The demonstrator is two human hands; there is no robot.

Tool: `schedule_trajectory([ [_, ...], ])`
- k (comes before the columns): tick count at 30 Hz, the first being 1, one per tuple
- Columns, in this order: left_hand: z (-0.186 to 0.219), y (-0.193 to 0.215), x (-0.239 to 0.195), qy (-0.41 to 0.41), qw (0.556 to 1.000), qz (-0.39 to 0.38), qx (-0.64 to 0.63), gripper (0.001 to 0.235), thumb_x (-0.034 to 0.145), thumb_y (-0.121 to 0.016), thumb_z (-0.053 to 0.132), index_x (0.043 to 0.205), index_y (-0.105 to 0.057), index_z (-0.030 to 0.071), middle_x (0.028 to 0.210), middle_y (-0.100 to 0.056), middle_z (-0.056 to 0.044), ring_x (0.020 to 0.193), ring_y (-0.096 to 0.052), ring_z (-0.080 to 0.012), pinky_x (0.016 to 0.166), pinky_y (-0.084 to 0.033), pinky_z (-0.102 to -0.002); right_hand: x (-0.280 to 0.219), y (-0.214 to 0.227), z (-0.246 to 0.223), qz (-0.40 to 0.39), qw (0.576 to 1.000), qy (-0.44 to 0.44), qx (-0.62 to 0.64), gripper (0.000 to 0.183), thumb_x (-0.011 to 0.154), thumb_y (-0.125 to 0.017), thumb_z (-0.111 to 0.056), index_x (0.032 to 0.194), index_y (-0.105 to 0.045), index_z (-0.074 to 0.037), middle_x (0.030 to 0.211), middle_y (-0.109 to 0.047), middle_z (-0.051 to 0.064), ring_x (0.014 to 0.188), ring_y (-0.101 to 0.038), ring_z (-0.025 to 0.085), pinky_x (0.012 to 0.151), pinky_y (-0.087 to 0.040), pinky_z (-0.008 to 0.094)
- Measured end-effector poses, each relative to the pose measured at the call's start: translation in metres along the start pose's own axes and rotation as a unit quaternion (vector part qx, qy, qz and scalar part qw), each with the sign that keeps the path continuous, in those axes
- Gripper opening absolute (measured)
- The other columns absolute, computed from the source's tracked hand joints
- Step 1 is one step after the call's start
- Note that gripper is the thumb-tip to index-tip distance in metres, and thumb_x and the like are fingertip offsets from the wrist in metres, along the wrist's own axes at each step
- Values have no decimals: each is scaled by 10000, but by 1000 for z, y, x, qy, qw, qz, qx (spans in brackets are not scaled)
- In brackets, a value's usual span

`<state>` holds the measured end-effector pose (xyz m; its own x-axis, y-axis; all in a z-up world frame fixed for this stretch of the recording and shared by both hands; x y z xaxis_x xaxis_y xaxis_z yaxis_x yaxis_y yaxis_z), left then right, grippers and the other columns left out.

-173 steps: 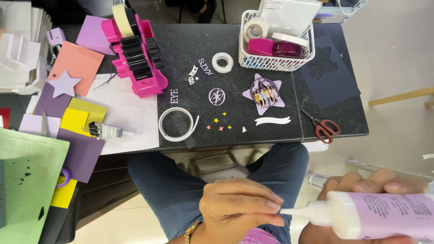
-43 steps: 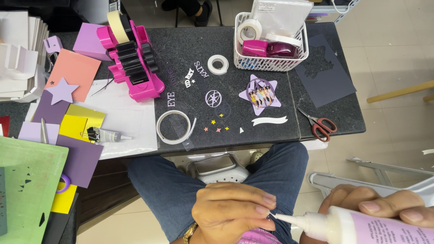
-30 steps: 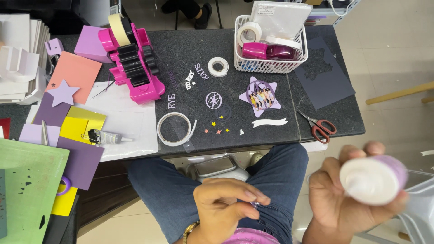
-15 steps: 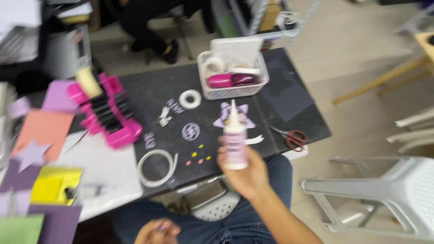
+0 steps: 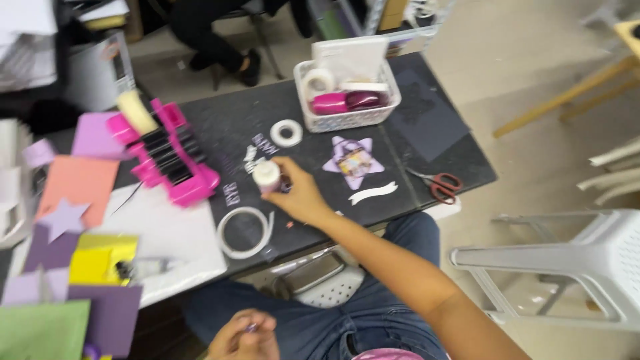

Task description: Gluing a paper banner and small star decorations onto a purple star-shaped card.

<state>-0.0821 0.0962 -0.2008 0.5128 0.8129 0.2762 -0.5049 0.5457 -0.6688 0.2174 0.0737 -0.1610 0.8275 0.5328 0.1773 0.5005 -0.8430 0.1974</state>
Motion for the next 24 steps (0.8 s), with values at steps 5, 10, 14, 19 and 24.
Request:
schedule_trajectory([
  [5, 6, -33, 1, 76, 993, 76, -47, 308, 816, -897, 152, 978, -712, -35, 834, -691, -235, 740, -699, -274, 625, -637, -334, 8, -14, -3, -7, 998, 46, -36, 609, 699, -882, -57, 1233, -598, -124, 1142, -758, 65, 1069, -708, 146, 963, -555, 282],
  [10, 20, -47, 7, 108, 991, 79, -29, 294, 838, -883, 196, 988, -737, -10, 840, -703, -208, 657, -686, -271, 618, -591, -322, 9, -15, -7, -10, 999, 32, -41, 613, 707, -880, -58, 1252, -604, -115, 1198, -724, 52, 1114, -680, 160, 995, -540, 291],
  [14, 24, -55, 13, 117, 991, 51, -31, 290, 884, -848, 221, 1046, -761, -2, 862, -723, -182, 681, -687, -264, 635, -593, -328, 8, -10, -15, -5, 999, 20, -40, 556, 754, -846, -39, 1246, -599, -116, 1205, -689, 45, 1144, -645, 194, 1030, -539, 337],
  [19, 25, -81, 19, 126, 990, 29, -51, 274, 868, -859, 188, 1008, -748, -19, 836, -732, -186, 673, -704, -276, 620, -611, -342, -13, 3, -47, 36, 994, 74, -67, 656, 811, -818, -80, 1391, -513, -116, 1379, -604, 78, 1238, -599, 224, 1065, -477, 364],
  [24, 30, -114, 31, 105, 990, -29, -85, 308, 836, -895, 230, 941, -714, 4, 807, -697, -209, 645, -712, -308, 603, -644, -388, -94, 48, -127, 129, 957, 258, 12, 269, 979, -666, -81, 1212, -550, -12, 1152, -592, 143, 1131, -574, 278, 1069, -471, 388],
])
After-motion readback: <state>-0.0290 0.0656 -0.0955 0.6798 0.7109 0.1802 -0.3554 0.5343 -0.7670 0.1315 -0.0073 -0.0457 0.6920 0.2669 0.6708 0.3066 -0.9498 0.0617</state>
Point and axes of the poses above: each hand's wrist, its own x-axis towards the middle knuckle, its own y-axis out of the back of the hand, z = x × y, the point moved 3 cm from there along x, towards the middle knuckle
